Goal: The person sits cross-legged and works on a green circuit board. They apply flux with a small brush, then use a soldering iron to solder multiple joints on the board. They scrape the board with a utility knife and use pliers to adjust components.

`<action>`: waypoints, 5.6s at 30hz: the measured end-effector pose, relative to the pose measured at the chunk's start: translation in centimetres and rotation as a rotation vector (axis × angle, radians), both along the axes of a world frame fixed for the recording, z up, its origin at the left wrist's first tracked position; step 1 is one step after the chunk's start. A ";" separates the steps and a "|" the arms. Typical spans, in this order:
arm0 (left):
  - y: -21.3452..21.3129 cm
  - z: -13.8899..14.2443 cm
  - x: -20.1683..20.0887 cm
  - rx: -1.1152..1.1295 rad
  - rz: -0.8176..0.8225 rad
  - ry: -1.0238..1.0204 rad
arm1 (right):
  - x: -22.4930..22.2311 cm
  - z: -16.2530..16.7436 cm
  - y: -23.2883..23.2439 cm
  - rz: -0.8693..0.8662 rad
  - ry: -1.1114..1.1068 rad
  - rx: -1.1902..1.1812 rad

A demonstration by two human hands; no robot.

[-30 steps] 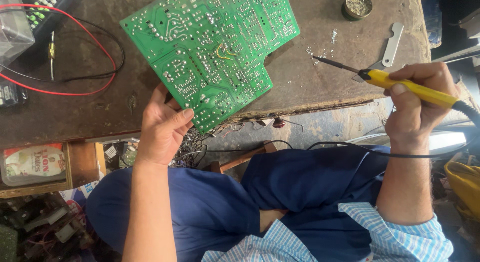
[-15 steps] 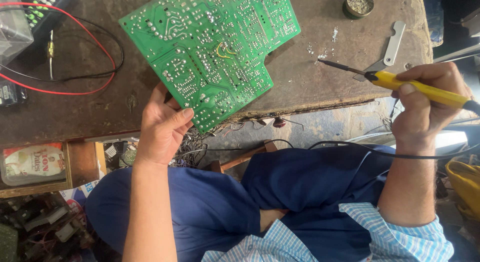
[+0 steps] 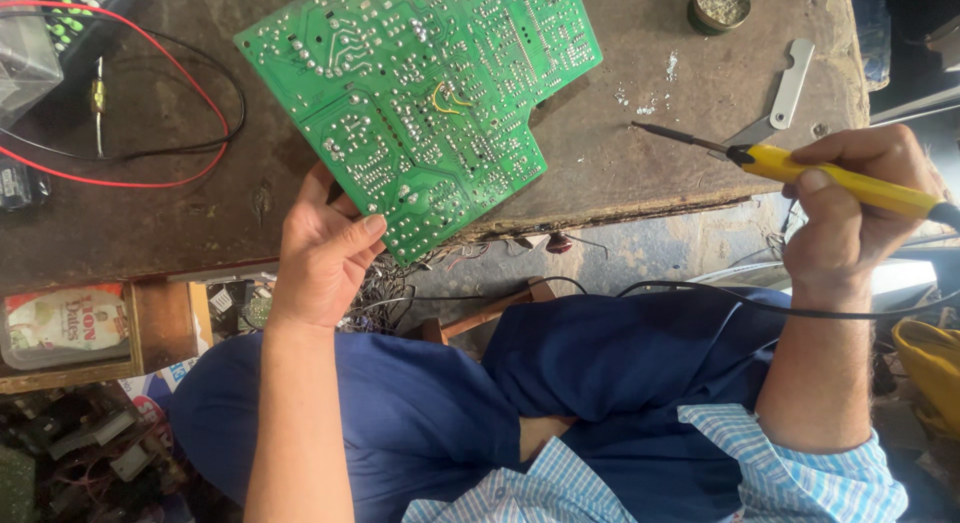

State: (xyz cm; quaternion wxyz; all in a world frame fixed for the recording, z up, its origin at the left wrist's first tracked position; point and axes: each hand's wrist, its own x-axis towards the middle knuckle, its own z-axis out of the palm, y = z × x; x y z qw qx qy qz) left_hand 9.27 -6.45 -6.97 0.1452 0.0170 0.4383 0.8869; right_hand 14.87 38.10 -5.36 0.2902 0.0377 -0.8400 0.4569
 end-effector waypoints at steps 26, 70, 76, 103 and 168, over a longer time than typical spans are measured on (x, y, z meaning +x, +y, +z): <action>0.1 -1.2 -0.8 0.024 0.015 -0.020 | -0.4 -6.4 -1.4 0.124 0.049 -1.095; 0.7 -0.7 -1.1 -0.061 0.009 -0.025 | -1.1 -9.0 -13.4 0.442 -0.298 -1.269; 0.7 -0.7 -1.1 -0.052 0.001 -0.015 | -0.9 -9.0 -13.1 0.468 -0.267 -1.300; 1.1 -1.4 -1.5 0.007 -0.012 0.004 | 5.3 -3.2 -18.6 0.141 -0.271 -1.134; 1.4 -2.0 -1.7 -0.007 -0.017 0.015 | 6.2 3.6 -21.7 0.159 -0.051 0.128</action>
